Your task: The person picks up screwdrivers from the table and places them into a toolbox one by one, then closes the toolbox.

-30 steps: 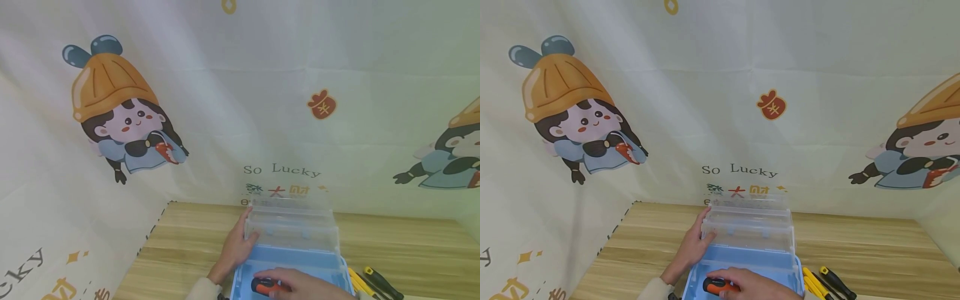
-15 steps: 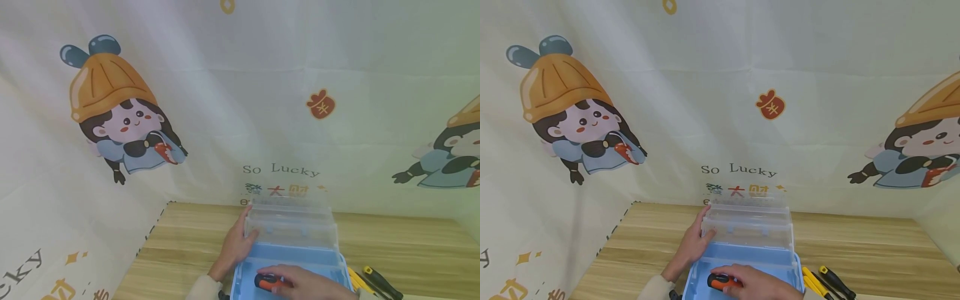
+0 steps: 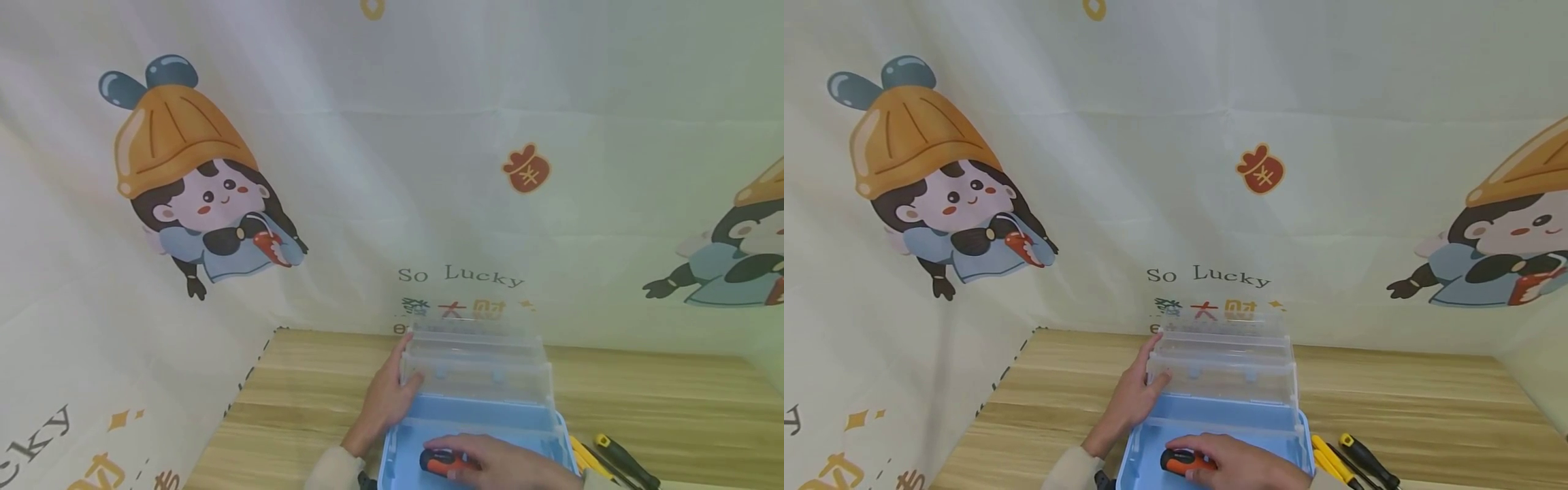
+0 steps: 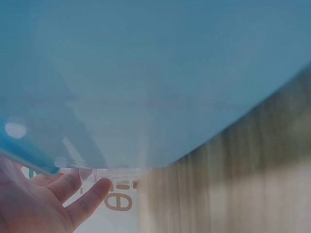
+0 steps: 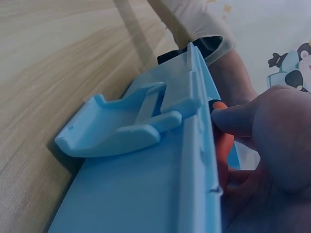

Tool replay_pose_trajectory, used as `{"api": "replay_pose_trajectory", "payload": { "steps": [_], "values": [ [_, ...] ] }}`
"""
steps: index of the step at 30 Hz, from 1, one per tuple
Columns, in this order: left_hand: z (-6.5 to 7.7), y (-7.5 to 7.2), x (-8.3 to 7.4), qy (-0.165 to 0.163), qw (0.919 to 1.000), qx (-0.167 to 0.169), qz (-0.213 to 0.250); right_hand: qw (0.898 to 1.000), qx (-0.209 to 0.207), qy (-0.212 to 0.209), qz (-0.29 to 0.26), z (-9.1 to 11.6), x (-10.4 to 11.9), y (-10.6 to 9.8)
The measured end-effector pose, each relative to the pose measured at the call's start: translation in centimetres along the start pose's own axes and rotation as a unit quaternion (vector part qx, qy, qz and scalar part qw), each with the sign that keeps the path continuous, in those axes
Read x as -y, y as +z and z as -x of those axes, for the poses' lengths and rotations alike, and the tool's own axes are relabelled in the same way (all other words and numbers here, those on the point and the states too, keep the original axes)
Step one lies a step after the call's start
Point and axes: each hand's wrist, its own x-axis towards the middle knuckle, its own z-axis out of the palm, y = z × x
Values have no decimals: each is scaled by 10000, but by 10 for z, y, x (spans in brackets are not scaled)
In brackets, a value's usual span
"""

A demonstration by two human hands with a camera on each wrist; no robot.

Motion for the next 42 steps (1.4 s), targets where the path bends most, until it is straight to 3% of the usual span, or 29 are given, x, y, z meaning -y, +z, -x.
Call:
{"api": "replay_pose_trajectory", "payload": {
  "steps": [13, 20, 42],
  "values": [
    [-1, 0, 1, 103, 9985, 245, 474, 9991, 353, -38, -244, -2, -14, 3],
    [-2, 0, 2, 125, 9959, 432, 786, 9992, 390, -112, -64, -3, -20, 3],
    [-1, 0, 6, 138, 9959, 390, 804, 9974, 482, 91, -534, -4, -26, 7]
  ]
}}
